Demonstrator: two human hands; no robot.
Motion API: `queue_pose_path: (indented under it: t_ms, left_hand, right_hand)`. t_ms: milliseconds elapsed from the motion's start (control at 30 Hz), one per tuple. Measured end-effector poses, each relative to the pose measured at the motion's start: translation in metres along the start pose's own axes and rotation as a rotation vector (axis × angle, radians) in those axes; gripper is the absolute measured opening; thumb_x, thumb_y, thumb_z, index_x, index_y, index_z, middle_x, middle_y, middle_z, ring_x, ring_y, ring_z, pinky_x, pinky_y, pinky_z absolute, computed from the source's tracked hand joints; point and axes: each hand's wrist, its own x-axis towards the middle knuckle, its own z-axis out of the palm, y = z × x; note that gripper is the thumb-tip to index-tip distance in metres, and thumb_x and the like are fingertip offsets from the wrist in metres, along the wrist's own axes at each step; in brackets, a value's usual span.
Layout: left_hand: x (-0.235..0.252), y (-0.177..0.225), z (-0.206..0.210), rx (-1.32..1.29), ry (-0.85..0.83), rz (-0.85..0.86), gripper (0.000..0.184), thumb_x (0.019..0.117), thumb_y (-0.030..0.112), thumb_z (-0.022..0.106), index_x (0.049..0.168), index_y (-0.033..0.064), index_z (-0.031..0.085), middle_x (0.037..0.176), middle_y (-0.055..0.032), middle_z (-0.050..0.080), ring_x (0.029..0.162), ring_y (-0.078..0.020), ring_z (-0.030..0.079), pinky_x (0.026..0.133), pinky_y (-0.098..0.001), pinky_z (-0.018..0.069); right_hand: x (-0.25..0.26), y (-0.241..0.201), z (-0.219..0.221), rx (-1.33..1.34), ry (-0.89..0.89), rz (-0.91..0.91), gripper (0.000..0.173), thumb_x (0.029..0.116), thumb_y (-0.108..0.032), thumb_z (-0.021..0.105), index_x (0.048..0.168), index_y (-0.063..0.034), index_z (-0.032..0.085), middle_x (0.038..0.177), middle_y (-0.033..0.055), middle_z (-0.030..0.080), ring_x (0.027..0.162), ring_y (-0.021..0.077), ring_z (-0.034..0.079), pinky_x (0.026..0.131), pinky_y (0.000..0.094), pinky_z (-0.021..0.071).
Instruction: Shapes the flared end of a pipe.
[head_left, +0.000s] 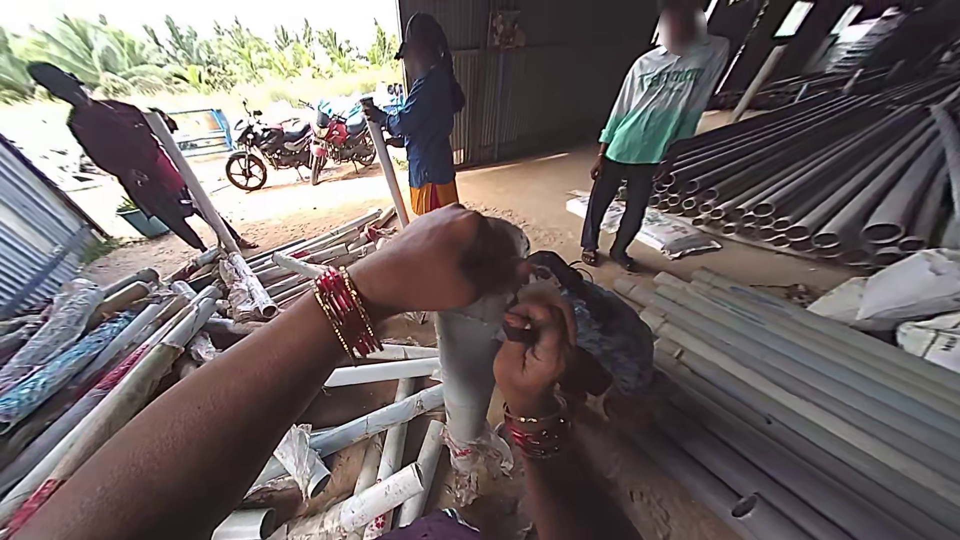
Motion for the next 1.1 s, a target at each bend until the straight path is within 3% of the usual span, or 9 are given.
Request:
queue_pose_path:
  t_ms: [100,200,300,367,467,567,667,833,1100]
  left_hand:
    - [0.002,0.002,0.000,0.017,-0.001,-0.019,0.046,0.1004,0.027,0.055,0.056,0.0172,0.048,0.052,0.0095,0.041,0.047,-0.0021,0.041,0.046,-0.0268,0.0297]
    - [-0.005,0.000,-0.005,-0.070,-0.014,-0.045,0.041,0.0976,0.023,0.060,0.057,0.0172,0.052,0.051,0.0109,0.045,0.046,0.0024,0.042,0.043,-0.0219,0.0313]
    - [-0.014,-0.008,-0.010,-0.098,-0.014,-0.086,0.039,0.0953,0.023,0.060,0.058,0.0175,0.053,0.052,0.0114,0.047,0.046,0.0038,0.043,0.043,-0.0203,0.0324]
    - [-0.018,-0.009,-0.011,-0.095,0.008,-0.149,0.042,0.0980,0.027,0.056,0.057,0.0190,0.050,0.051,0.0117,0.046,0.047,0.0026,0.043,0.044,-0.0219,0.0323]
    - [-0.020,-0.001,-0.008,-0.146,0.077,-0.204,0.047,0.1047,0.032,0.048,0.059,0.0220,0.052,0.053,0.0131,0.050,0.049,0.0040,0.049,0.046,-0.0198,0.0376]
    - [-0.020,0.002,-0.005,-0.154,0.142,-0.218,0.045,0.1055,0.032,0.045,0.062,0.0222,0.055,0.056,0.0131,0.054,0.054,0.0038,0.053,0.050,-0.0207,0.0414]
    - [-0.022,-0.001,-0.004,-0.182,0.172,-0.179,0.040,0.1050,0.026,0.044,0.067,0.0219,0.059,0.060,0.0150,0.057,0.058,0.0068,0.056,0.054,-0.0164,0.0453]
    - [-0.025,0.000,-0.005,-0.246,0.166,-0.151,0.039,0.1042,0.018,0.044,0.069,0.0224,0.058,0.062,0.0162,0.059,0.061,0.0074,0.060,0.057,-0.0140,0.0500]
    - [-0.025,0.004,-0.005,-0.243,0.166,-0.131,0.039,0.1018,0.013,0.044,0.065,0.0244,0.052,0.059,0.0176,0.054,0.058,0.0087,0.055,0.054,-0.0128,0.0453]
  right_hand:
    - [0.015,0.007,-0.008,0.028,0.095,0.131,0.016,0.1080,-0.018,0.048,0.101,-0.0096,0.058,0.098,-0.0013,0.060,0.098,0.0024,0.061,0.087,0.0197,0.0511]
    - [0.064,0.024,-0.040,0.188,0.139,0.445,0.006,0.1066,-0.017,0.049,0.104,-0.0161,0.054,0.086,-0.0143,0.054,0.070,-0.0056,0.054,0.064,0.0161,0.0494]
    - [0.072,0.017,-0.062,0.313,-0.222,0.811,0.008,0.1032,-0.029,0.057,0.102,-0.0214,0.057,0.073,-0.0144,0.053,0.053,-0.0043,0.047,0.049,0.0135,0.0409]
    - [0.047,-0.002,-0.064,0.403,-0.470,0.901,0.015,0.0995,-0.033,0.058,0.109,-0.0209,0.055,0.074,-0.0145,0.054,0.057,-0.0050,0.050,0.052,0.0134,0.0439]
    - [0.014,-0.027,-0.061,0.410,-0.548,0.717,0.025,0.1078,-0.034,0.046,0.105,-0.0112,0.056,0.075,-0.0131,0.052,0.064,-0.0082,0.050,0.060,0.0104,0.0446]
    - [0.010,-0.036,-0.052,0.121,-0.296,0.360,0.031,0.1083,-0.019,0.045,0.092,0.0015,0.063,0.072,-0.0011,0.056,0.066,-0.0054,0.053,0.065,0.0100,0.0454]
    - [0.013,-0.039,-0.046,-0.026,-0.195,0.185,0.028,0.1072,-0.017,0.049,0.100,0.0051,0.065,0.080,0.0096,0.065,0.075,0.0044,0.063,0.074,0.0157,0.0515]
    - [0.004,-0.044,-0.038,-0.150,-0.196,0.047,0.025,0.1050,-0.013,0.052,0.101,0.0059,0.068,0.079,0.0143,0.068,0.074,0.0172,0.066,0.069,0.0247,0.0534]
    - [0.022,-0.063,-0.056,-0.177,-0.225,-0.043,0.023,0.1066,-0.016,0.051,0.101,0.0020,0.064,0.078,0.0116,0.065,0.075,0.0135,0.064,0.071,0.0209,0.0510]
